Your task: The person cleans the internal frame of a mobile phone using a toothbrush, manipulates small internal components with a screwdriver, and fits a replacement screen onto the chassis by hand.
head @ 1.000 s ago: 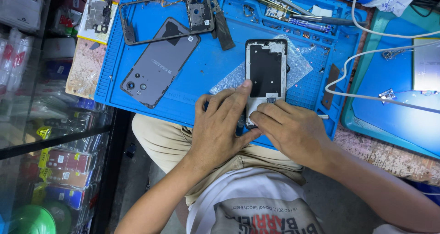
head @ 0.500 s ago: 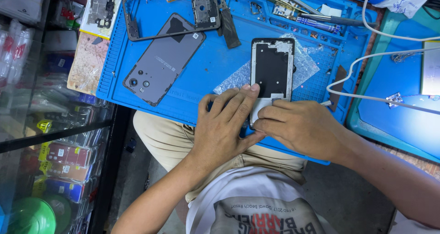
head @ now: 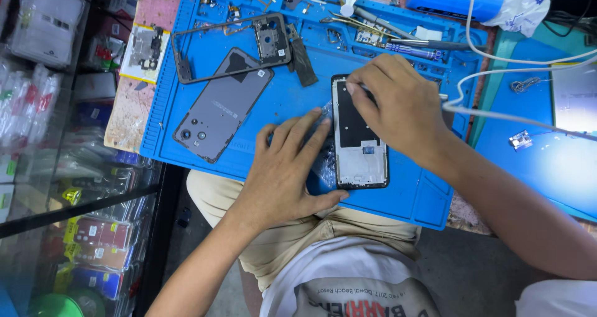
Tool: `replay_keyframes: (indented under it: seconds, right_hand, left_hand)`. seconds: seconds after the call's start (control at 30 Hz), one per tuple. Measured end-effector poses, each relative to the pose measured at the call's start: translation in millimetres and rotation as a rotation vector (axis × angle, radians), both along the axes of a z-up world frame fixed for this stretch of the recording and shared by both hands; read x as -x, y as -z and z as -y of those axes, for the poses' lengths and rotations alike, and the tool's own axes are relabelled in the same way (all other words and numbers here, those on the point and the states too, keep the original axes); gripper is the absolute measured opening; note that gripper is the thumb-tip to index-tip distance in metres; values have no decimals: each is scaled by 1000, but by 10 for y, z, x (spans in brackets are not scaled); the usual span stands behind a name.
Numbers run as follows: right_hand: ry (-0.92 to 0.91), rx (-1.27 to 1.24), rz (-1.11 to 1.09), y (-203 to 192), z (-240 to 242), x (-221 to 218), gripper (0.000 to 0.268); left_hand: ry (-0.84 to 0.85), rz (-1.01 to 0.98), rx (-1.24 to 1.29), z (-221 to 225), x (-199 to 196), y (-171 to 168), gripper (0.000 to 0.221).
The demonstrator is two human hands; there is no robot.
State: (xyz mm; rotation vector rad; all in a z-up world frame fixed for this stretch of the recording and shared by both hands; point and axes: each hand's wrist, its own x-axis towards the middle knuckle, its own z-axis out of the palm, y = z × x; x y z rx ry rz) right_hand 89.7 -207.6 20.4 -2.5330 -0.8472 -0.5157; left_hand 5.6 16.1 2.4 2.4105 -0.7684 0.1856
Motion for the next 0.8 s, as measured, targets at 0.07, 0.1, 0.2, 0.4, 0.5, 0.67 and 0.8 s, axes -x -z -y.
replay_keyframes:
  seconds: [0.07, 0.1, 0.2, 0.4, 0.5, 0.67, 0.8]
  right_hand:
    - [27, 1, 21, 39, -59, -50, 7]
    - [34, 1, 16, 59, -81, -74, 7]
    - [44, 1, 6, 131, -110, -96, 8]
    - [33, -6, 28, 199, -102, -116, 8]
    - [33, -25, 27, 202, -107, -116, 8]
    - [48, 13, 16, 216, -126, -115, 7]
    - [57, 59, 57, 238, -115, -106, 7]
  left_hand:
    - [3, -5, 8, -9, -51, 34, 102]
    - [-2, 1, 2, -11, -62, 53, 101]
    - [-11, 9, -14, 6, -56, 105, 98]
    - [-24, 19, -26, 7, -41, 120, 97]
    - [-26, 17, -21, 7, -41, 108, 97]
    - [-28, 13, -15, 19, -42, 124, 98]
    - [-50, -6, -31, 35, -24, 145, 95]
